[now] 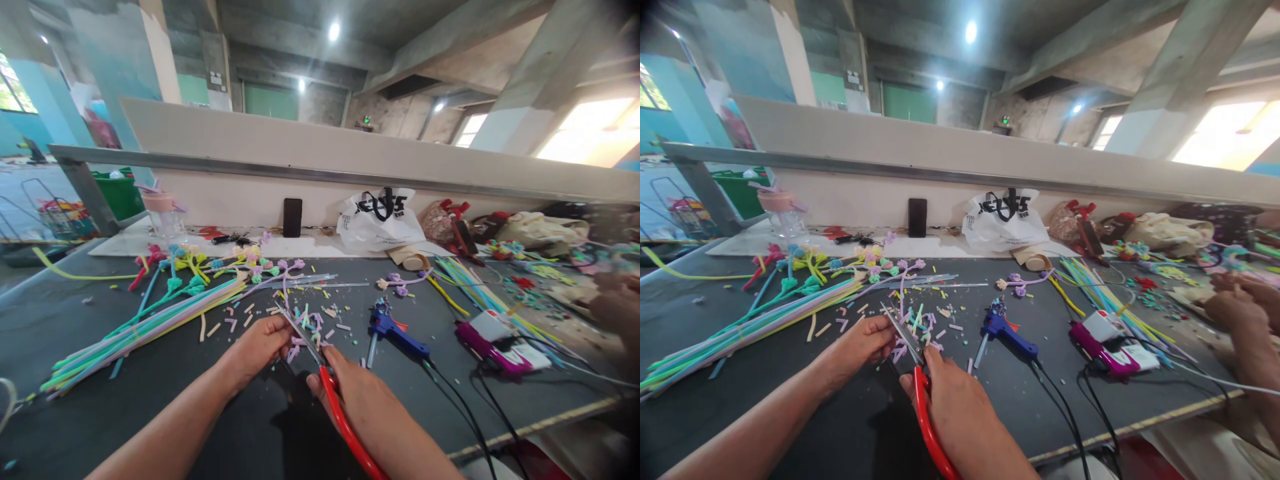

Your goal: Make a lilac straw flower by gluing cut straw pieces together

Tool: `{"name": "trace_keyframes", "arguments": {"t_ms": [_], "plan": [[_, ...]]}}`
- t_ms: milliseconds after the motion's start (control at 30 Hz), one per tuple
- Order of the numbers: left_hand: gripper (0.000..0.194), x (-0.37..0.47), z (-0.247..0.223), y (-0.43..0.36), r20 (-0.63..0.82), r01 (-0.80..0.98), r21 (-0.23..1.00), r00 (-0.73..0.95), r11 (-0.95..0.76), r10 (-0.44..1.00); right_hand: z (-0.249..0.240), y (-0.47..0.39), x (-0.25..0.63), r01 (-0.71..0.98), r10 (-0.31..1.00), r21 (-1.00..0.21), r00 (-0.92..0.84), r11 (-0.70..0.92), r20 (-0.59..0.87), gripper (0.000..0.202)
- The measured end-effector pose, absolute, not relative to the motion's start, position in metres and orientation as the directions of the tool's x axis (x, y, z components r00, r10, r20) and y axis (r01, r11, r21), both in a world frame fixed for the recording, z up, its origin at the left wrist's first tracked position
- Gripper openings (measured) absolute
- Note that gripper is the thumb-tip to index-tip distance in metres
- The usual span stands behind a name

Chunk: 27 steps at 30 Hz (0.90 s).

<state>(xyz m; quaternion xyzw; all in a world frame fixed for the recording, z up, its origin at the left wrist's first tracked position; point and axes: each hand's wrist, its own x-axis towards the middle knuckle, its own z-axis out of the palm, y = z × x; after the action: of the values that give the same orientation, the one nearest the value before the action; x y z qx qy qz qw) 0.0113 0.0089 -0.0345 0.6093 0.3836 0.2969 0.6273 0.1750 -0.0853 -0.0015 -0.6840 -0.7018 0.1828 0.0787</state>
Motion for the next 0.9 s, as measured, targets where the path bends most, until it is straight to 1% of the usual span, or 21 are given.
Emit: {"name": "trace_keyframes", "arguments": {"t_ms": [200,400,700,900], "plan": [[0.027,0.012,-0.0321,0.0073,-0.144,0.052,0.989,0.532,0.137,0.834,-0.0035,-0.0864,0.1734,0.942,0.995,-0.335,-0.046,0.012,-0.093,0.032],[0.026,0.0115,-0.0331,0.0076,-0.142,0.054,0.99,0.535,0.134,0.833,-0.003,-0.0853,0.1726,0.949,0.993,-0.315,-0.045,0.01,-0.106,0.032],[0.03,0.0107,-0.0338,0.0074,-0.139,0.079,0.99,0.538,0.114,0.832,-0.002,-0.0872,0.1726,0.937,0.991,-0.349,-0.055,0.01,-0.119,0.034],[0.03,0.0099,-0.0325,0.0073,-0.123,0.074,0.992,0.553,0.098,0.824,-0.0033,-0.0883,0.1729,0.937,0.992,-0.35,-0.055,0.011,-0.115,0.035]]}}
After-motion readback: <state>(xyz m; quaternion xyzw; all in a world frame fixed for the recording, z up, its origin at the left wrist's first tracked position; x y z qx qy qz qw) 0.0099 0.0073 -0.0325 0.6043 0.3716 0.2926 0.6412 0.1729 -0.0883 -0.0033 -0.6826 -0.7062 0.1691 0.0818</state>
